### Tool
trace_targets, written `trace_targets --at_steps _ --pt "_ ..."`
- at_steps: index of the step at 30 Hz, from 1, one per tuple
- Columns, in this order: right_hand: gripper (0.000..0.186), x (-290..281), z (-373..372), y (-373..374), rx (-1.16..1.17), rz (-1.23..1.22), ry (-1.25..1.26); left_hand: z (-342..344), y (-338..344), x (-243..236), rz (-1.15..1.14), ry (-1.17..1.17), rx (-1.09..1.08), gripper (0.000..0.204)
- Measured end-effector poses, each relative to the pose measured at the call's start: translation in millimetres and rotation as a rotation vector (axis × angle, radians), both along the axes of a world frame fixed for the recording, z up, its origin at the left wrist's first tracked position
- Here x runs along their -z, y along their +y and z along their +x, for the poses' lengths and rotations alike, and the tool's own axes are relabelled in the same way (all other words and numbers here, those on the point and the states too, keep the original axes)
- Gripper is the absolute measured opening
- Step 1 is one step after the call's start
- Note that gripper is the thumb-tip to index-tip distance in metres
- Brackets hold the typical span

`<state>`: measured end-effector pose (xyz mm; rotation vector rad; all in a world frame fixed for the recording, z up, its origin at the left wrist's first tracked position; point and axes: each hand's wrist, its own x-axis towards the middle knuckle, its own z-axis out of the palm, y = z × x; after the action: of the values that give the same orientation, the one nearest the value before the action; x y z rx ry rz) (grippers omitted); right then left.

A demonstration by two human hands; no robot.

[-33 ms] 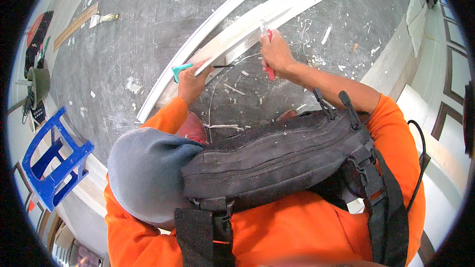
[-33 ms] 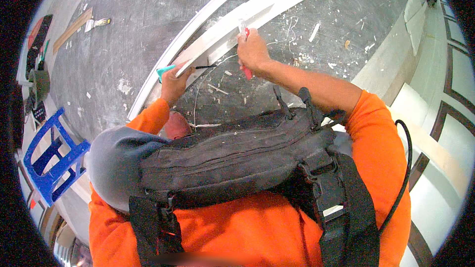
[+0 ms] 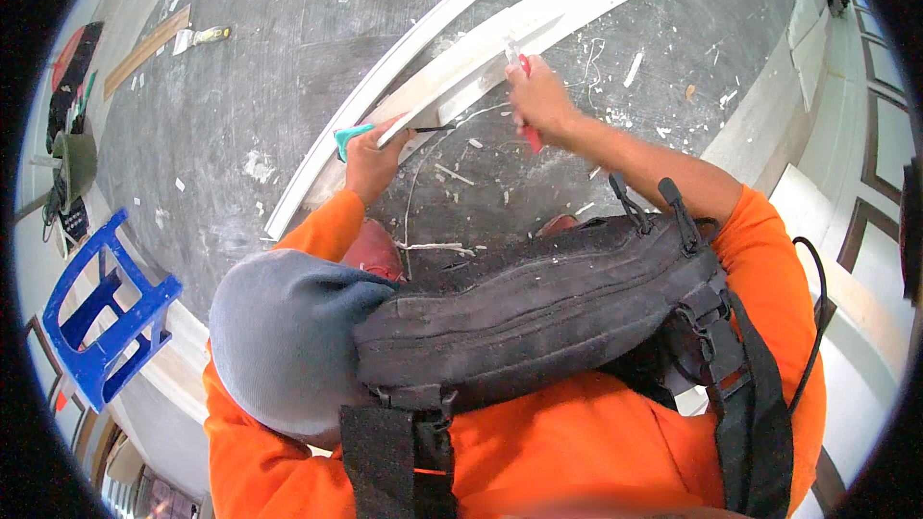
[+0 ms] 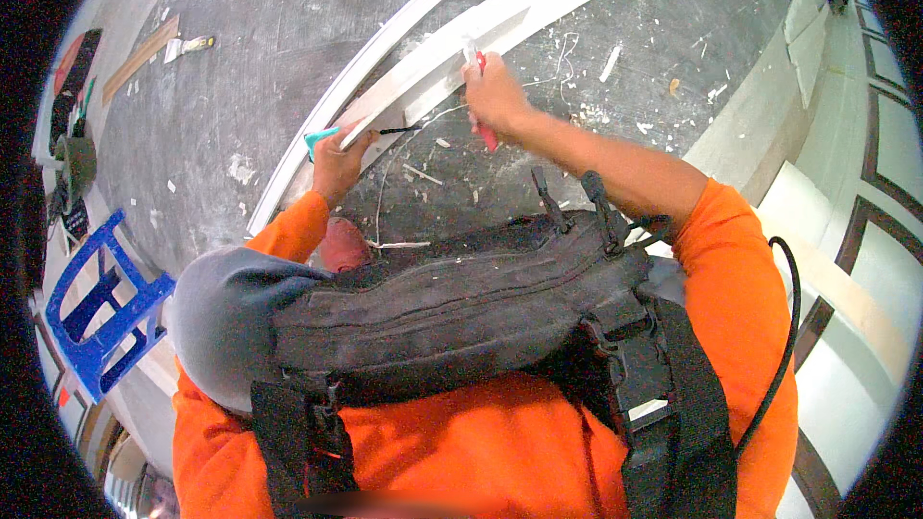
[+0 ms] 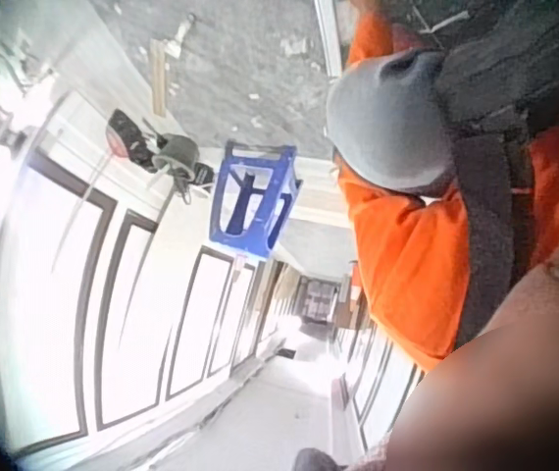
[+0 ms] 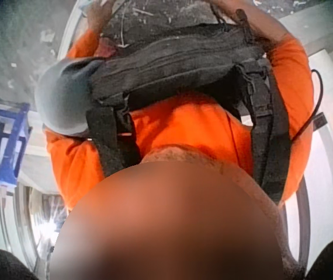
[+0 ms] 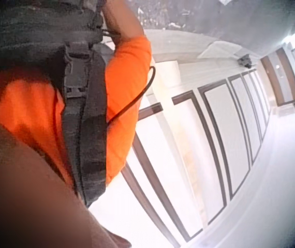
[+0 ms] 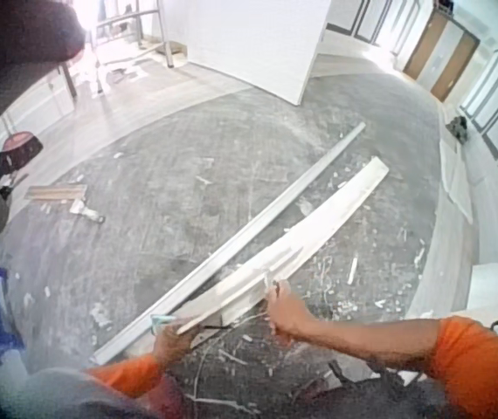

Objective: The person measures a white strip of material with a measuring tape, marks it with a pencil, and cuts it using a utility knife and a ruler.

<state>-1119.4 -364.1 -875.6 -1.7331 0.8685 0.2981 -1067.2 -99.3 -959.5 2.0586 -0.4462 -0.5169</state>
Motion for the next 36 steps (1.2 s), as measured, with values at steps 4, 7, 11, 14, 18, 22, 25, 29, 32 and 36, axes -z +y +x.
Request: trace_targets --at_steps 4,7,11,14,18,22,25,29,32,36 --pt "0.022 14 8 -66 0.153 0.062 -0.035 0 -11 -4 0.002 0.047 0.015 0.025" --pt "0.021 28 7 -35 0.044 0.045 -0.030 1 -5 6 0.001 -0.008 0.005 0.025" --pt "0.026 17 -8 2 -0.134 0.032 -0.014 4 -9 -1 0.012 -0.034 0.048 0.026" --pt "0.027 24 2 -16 -0.086 -0.053 -0.021 3 -21 -13 0.047 0.027 0.020 0.028" --pt "0.027 9 -7 36 -0.253 0.022 0.075 7 -13 -2 0.006 0.171 -0.038 0.032" --pt "0.025 36 4 -34 -0.127 0.018 0.112 10 -38 -14 -0.002 0.068 0.027 0.031" --pt "0.026 16 24 -48 0.181 0.040 -0.015 11 -36 -2 -0.100 0.113 -0.018 0.031" --pt "0.032 79 -11 12 -0.614 -0.157 -0.055 9 -39 13 -0.049 0.212 0.015 0.031" --pt "0.032 35 -2 61 -0.544 -0.500 -0.458 10 -36 6 -0.004 0.204 0.016 0.029" --pt "0.030 20 14 0 -0.295 -0.366 -0.053 11 -42 4 -0.043 0.161 0.012 0.028"
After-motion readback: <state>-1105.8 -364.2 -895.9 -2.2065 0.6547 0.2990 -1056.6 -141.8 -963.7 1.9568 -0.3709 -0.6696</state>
